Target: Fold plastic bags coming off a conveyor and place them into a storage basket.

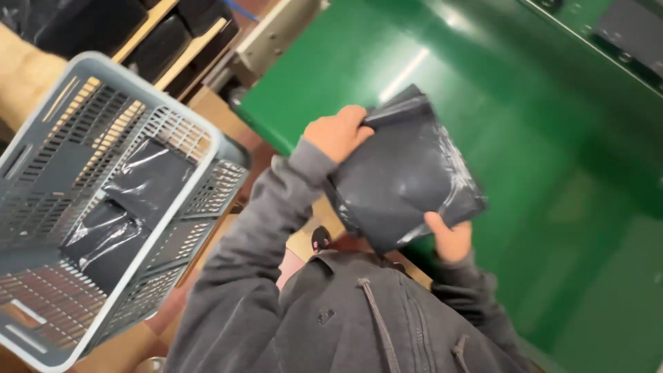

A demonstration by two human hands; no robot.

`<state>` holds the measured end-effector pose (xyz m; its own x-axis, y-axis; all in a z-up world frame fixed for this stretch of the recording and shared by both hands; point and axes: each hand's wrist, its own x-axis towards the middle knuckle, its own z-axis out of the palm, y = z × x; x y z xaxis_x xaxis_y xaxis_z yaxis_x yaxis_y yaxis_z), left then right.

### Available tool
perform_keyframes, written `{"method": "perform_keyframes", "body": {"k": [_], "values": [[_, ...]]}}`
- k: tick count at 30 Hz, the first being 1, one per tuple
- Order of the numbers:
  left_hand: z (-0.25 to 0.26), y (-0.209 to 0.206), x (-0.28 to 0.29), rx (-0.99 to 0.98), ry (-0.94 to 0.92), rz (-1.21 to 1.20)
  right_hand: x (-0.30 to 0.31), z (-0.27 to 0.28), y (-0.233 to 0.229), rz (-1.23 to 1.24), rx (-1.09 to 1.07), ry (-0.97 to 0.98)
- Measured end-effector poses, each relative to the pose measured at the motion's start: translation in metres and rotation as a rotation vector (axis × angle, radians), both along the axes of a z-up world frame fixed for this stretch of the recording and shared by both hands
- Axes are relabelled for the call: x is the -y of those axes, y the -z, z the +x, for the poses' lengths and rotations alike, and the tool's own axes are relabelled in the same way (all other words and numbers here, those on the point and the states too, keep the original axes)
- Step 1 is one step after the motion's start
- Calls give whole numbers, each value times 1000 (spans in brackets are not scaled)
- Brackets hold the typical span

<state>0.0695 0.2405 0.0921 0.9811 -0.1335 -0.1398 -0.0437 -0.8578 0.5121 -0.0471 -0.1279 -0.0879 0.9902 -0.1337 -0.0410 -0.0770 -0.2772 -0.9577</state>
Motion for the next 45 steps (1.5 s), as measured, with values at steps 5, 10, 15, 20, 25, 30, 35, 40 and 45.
{"method": "perform_keyframes", "body": {"k": [5,10,15,20,25,30,35,40,45], "values": [[34,144,-39,-9,70,-15,-81,15,-14,-328,-237,9],[39,186,-13,270,83,162,-74,4,-40,-372,-287,-28],[65,182,28,-118,-159,86,-7,39,-45,-369,-119,-92],[36,153,47,3,-138,-324,-7,116,-78,-343,65,-670],[-79,-40,-71,579,-161,-490,-117,123,-132,-394,119,-908],[-155,-126,-221,645,-385,-97,-328,85,-193,-179,211,-1031],[-262,-158,-349,859,-722,346,-537,21,-145,139,23,-1223],[-350,-16,-444,618,-1095,613,-671,-78,10,340,-543,-1273],[-393,192,-458,236,-1299,794,-701,-159,109,-436,-523,-1266]]}}
